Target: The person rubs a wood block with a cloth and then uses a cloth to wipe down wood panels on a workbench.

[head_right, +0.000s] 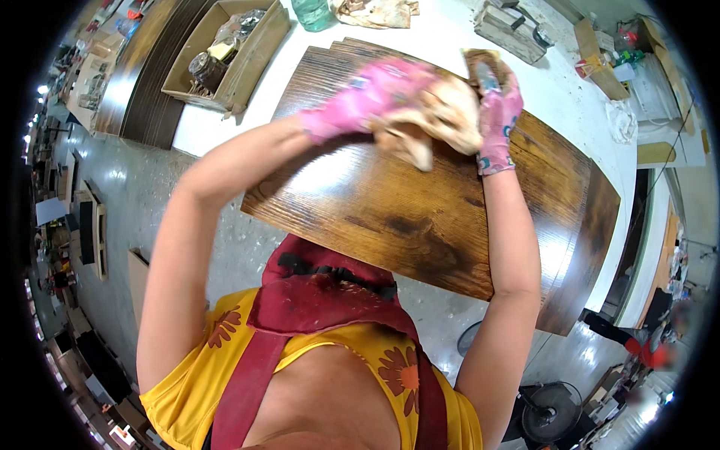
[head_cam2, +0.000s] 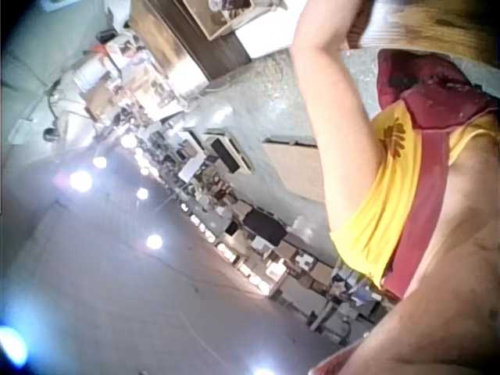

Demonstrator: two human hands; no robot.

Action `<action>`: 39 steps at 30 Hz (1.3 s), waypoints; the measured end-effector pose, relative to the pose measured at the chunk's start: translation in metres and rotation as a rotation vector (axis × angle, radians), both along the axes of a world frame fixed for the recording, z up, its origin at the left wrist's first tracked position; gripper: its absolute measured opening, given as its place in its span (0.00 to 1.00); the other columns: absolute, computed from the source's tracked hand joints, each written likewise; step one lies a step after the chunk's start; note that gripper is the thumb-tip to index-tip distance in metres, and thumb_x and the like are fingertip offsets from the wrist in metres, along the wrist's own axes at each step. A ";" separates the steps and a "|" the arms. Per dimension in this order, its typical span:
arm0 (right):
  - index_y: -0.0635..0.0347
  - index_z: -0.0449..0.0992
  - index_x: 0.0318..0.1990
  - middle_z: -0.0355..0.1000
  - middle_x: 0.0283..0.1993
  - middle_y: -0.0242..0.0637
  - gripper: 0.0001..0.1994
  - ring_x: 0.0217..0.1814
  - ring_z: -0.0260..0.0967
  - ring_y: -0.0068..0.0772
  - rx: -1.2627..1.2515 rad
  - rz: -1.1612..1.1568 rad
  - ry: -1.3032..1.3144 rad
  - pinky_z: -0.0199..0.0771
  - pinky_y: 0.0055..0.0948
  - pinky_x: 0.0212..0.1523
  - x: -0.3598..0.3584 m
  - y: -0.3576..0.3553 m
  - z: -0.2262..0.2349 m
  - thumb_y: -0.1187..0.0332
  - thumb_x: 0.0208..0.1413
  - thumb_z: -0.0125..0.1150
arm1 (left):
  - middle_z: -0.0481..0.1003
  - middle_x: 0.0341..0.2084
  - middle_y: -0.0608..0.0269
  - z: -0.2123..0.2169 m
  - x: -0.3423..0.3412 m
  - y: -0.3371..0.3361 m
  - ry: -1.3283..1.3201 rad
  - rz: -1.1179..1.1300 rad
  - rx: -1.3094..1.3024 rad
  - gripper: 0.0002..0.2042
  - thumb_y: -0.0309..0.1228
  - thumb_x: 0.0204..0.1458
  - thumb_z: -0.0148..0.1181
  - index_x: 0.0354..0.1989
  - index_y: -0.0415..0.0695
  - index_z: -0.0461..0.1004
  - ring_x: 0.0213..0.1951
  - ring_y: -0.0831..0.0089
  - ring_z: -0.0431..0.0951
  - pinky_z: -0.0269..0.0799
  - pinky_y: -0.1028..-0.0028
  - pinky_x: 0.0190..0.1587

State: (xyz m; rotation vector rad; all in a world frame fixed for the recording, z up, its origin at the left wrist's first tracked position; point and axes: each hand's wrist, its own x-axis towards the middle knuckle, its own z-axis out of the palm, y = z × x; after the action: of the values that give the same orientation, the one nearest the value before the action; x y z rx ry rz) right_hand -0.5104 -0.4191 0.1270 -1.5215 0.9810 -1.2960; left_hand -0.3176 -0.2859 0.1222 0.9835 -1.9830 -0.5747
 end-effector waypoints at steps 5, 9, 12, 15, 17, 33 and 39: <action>0.68 0.70 0.46 0.72 0.40 0.41 0.14 0.33 0.73 0.31 0.290 0.078 -0.529 0.77 0.25 0.32 -0.006 0.003 0.018 0.75 0.52 0.59 | 0.57 0.61 0.57 0.000 -0.058 -0.010 -0.293 0.038 -0.063 0.31 0.38 0.51 0.58 0.63 0.46 0.55 0.62 0.66 0.58 0.56 0.69 0.64; 0.68 0.70 0.46 0.72 0.39 0.39 0.16 0.33 0.72 0.27 0.193 0.004 -0.585 0.74 0.20 0.32 -0.016 -0.004 0.003 0.72 0.50 0.62 | 0.65 0.54 0.50 0.011 0.031 -0.008 -0.280 0.222 -0.012 0.24 0.41 0.59 0.43 0.61 0.40 0.56 0.53 0.64 0.69 0.69 0.70 0.53; 0.72 0.68 0.52 0.70 0.40 0.39 0.17 0.32 0.68 0.20 0.156 -0.112 -0.525 0.70 0.16 0.31 -0.010 -0.014 -0.010 0.76 0.54 0.52 | 0.67 0.54 0.53 0.007 0.101 -0.001 -0.715 0.479 -0.303 0.26 0.31 0.54 0.53 0.62 0.44 0.56 0.54 0.62 0.69 0.67 0.68 0.56; 0.73 0.65 0.53 0.71 0.40 0.42 0.19 0.31 0.68 0.21 0.128 -0.090 -0.570 0.70 0.14 0.29 -0.004 -0.013 -0.007 0.77 0.53 0.51 | 0.65 0.56 0.54 0.006 0.073 -0.010 -0.302 0.189 -0.033 0.30 0.39 0.52 0.56 0.63 0.46 0.55 0.58 0.63 0.65 0.60 0.68 0.61; 0.73 0.64 0.54 0.71 0.41 0.45 0.20 0.33 0.70 0.23 0.120 -0.020 -0.628 0.71 0.15 0.30 0.001 -0.004 0.008 0.76 0.52 0.52 | 0.65 0.55 0.54 -0.008 0.027 -0.041 -0.161 0.097 0.050 0.27 0.44 0.54 0.52 0.60 0.45 0.60 0.56 0.65 0.67 0.65 0.67 0.57; 0.66 0.62 0.58 0.72 0.45 0.41 0.25 0.41 0.70 0.28 0.053 0.065 -0.601 0.72 0.23 0.41 -0.012 0.004 0.053 0.64 0.55 0.57 | 0.69 0.49 0.53 0.055 -0.085 -0.043 0.952 0.398 0.214 0.33 0.37 0.41 0.71 0.55 0.35 0.64 0.51 0.66 0.70 0.65 0.72 0.56; 0.66 0.59 0.61 0.69 0.51 0.40 0.23 0.44 0.69 0.22 0.119 0.169 -0.513 0.71 0.18 0.42 -0.004 0.046 0.065 0.65 0.60 0.45 | 0.74 0.40 0.60 0.081 -0.107 -0.038 1.132 0.242 0.267 0.27 0.33 0.39 0.72 0.48 0.36 0.69 0.41 0.77 0.72 0.69 0.78 0.44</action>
State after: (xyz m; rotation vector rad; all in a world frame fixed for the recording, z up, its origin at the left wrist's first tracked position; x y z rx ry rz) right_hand -0.5142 -0.3728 0.1920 -1.0744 0.5736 -1.3829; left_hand -0.4246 -0.3240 0.2035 0.7550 -0.7889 -0.9872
